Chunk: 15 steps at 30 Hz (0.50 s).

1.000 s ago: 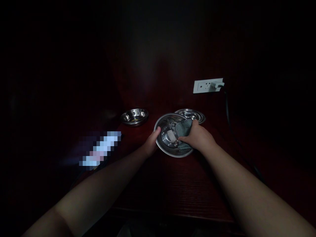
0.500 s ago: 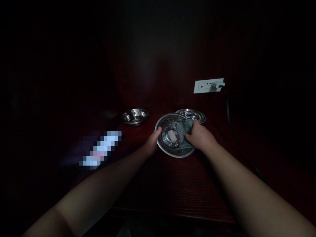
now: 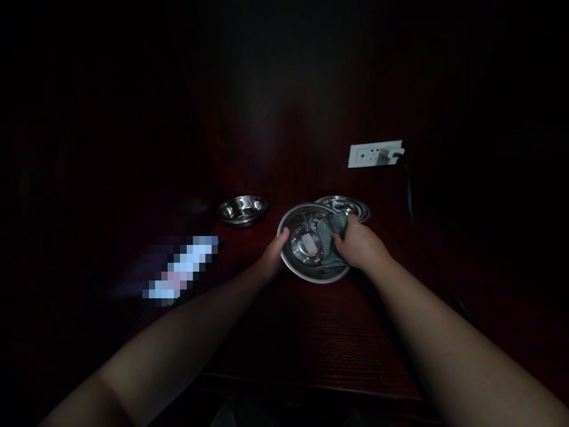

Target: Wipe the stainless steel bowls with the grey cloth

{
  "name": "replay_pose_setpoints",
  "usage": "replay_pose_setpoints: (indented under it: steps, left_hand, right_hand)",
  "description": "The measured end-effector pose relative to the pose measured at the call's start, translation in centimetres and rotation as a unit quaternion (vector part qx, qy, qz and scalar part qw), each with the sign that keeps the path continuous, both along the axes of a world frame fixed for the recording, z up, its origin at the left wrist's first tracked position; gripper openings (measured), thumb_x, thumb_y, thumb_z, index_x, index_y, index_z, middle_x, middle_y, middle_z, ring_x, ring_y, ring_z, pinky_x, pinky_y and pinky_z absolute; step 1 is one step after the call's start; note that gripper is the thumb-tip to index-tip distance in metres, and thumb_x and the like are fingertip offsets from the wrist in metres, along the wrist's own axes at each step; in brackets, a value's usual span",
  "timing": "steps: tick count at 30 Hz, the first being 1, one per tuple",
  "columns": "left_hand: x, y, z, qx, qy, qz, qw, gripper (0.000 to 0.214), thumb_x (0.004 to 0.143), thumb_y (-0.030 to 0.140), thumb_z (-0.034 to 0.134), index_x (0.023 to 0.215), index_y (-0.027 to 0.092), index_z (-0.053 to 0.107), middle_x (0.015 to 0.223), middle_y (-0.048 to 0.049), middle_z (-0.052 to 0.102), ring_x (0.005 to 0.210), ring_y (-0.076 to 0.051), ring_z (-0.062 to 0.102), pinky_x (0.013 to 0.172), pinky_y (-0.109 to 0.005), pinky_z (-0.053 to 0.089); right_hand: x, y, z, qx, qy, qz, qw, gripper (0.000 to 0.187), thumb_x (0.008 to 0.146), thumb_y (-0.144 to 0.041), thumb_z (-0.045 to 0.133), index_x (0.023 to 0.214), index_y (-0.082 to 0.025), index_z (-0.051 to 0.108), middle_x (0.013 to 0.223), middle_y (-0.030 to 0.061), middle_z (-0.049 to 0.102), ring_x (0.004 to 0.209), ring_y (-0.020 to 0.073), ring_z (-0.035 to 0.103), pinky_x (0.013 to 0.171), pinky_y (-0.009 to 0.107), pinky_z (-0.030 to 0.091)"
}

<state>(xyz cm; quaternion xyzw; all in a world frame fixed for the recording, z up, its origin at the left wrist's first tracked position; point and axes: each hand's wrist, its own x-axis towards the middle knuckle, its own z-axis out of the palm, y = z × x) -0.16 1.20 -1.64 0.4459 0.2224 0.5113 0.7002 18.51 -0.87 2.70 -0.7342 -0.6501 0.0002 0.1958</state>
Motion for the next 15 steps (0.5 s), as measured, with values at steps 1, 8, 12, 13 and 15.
replay_pose_setpoints:
  steps: [1,8,12,13,15]
  left_hand:
    - [0.01,0.03,-0.02,0.0,0.001,-0.003,1.0,0.055,0.077,0.049,0.059,0.124,0.021,0.053,0.121,-0.0088,0.061,0.115,-0.027,0.054,0.102,-0.043,0.037]
    - [0.07,0.12,-0.12,0.006,-0.003,0.005,1.0,0.053,0.076,0.048,0.06,0.122,0.022,0.054,0.118,-0.0082,0.062,0.115,-0.026,0.054,0.104,-0.043,0.035]
    - [-0.01,0.05,-0.09,0.007,-0.003,0.0,1.0,0.053,0.077,0.049,0.059,0.123,0.022,0.054,0.119,-0.008,0.062,0.116,-0.027,0.053,0.104,-0.044,0.034]
    - [-0.01,0.03,-0.05,0.012,-0.003,-0.001,1.0,0.053,0.077,0.049,0.058,0.123,0.022,0.054,0.119,-0.0081,0.062,0.117,-0.027,0.052,0.105,-0.044,0.034]
    - [0.02,0.0,0.03,0.023,-0.006,-0.006,1.0,0.053,0.078,0.05,0.057,0.123,0.021,0.054,0.121,-0.0083,0.061,0.119,-0.027,0.051,0.106,-0.044,0.033]
  right_hand:
    - [0.02,0.03,-0.02,0.001,0.003,0.002,1.0,0.038,0.078,-0.039,0.049,0.106,-0.012,0.05,0.087,0.015,0.064,0.079,0.0277,0.063,0.065,0.034,0.046]
    - [-0.02,-0.04,0.07,-0.005,0.016,0.004,1.0,0.039,0.079,-0.04,0.048,0.106,-0.012,0.05,0.089,0.0164,0.064,0.081,0.0289,0.063,0.066,0.035,0.045]
    - [-0.02,-0.03,0.09,-0.005,0.017,0.003,1.0,0.04,0.078,-0.041,0.049,0.107,-0.012,0.05,0.088,0.016,0.065,0.08,0.0283,0.063,0.066,0.035,0.045]
    - [-0.01,-0.02,0.07,-0.004,0.016,0.004,1.0,0.04,0.078,-0.04,0.05,0.107,-0.012,0.05,0.088,0.0159,0.065,0.08,0.0283,0.063,0.066,0.035,0.045]
    - [0.0,0.01,0.03,-0.005,0.014,0.005,1.0,0.039,0.078,-0.04,0.05,0.106,-0.012,0.05,0.088,0.0158,0.065,0.08,0.0282,0.063,0.065,0.035,0.045]
